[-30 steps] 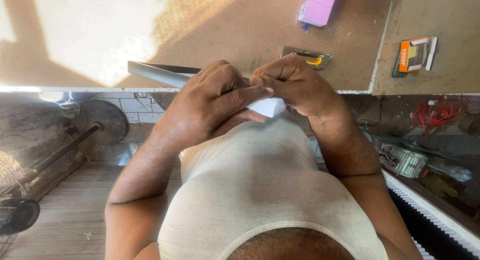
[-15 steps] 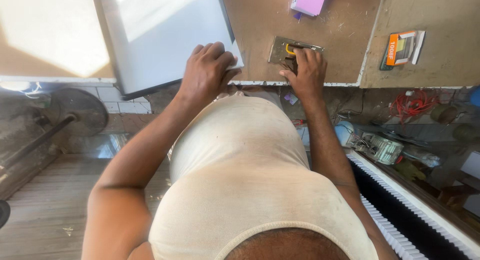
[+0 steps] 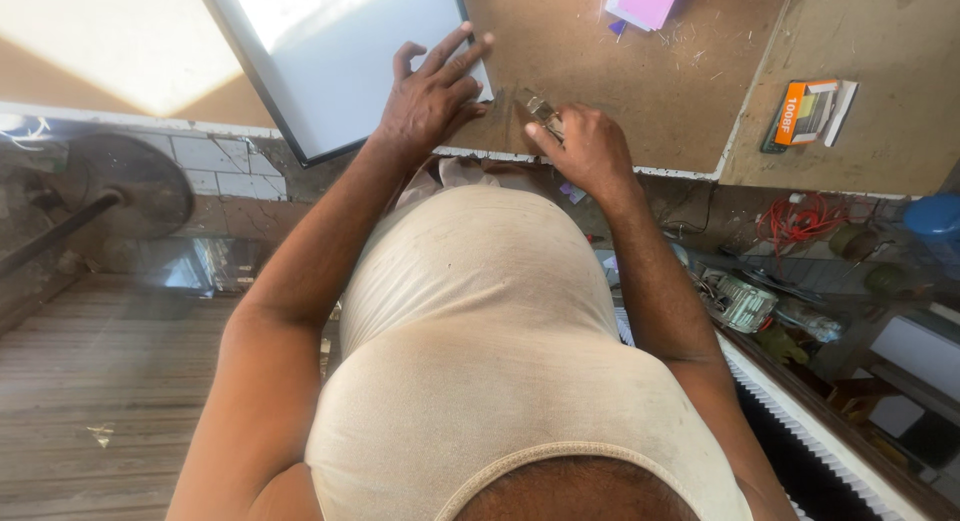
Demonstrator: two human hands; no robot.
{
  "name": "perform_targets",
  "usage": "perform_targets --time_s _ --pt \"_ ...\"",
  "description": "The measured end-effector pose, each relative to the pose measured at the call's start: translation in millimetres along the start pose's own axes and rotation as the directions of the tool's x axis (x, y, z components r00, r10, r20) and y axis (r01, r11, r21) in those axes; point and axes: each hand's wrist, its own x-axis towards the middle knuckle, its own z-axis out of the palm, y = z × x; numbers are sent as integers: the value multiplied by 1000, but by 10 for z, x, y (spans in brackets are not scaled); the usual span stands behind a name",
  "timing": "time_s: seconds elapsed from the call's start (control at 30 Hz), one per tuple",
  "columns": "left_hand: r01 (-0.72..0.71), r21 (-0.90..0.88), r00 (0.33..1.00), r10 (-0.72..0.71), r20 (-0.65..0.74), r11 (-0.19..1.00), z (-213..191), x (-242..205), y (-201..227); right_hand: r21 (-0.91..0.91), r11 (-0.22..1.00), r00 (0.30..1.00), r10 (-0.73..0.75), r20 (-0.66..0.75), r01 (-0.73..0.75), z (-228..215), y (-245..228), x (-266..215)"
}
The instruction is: The person assembles picture frames by placing printed images into black frames and securing them with white backing paper. They handle multiple frames one at a time, aligning the images and backing, then stacking the completed frames on the table.
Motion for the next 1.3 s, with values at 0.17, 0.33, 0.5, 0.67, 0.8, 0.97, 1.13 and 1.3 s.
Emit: perform_targets --time_s 0.17,0.33,0.5,0.67,0.8,0.97,1.13,1.3 --pt "-4 -16 999 5 51 1000 13 29 -69 -10 997 997 -71 19 71 34 -273 137" --pt "6 -45 999 -5 35 999 52 -45 -56 -27 994 993 -101 61 103 25 -351 182" --pt "-2 -52 1000 4 25 999 68 -38 -92 -1 995 994 -97 44 97 56 -347 201" --pt "-28 26 999 27 27 999 109 -32 -73 33 984 973 -167 -159 174 186 -361 187" --pt "-17 8 999 16 45 1000 102 -17 -108 30 970 947 -227 -228 239 241 -345 241" --pt "-13 -25 999 14 48 1000 93 -67 -85 42 983 963 -167 -212 180 258 -269 154" --pt "197 -46 968 -187 168 979 -186 -548 -241 -169 986 946 -43 -322 -12 153 -141 -55" --pt "341 433 910 -408 70 835 -611 -1546 -468 -164 986 881 -58 -469 -22 -147 152 -158"
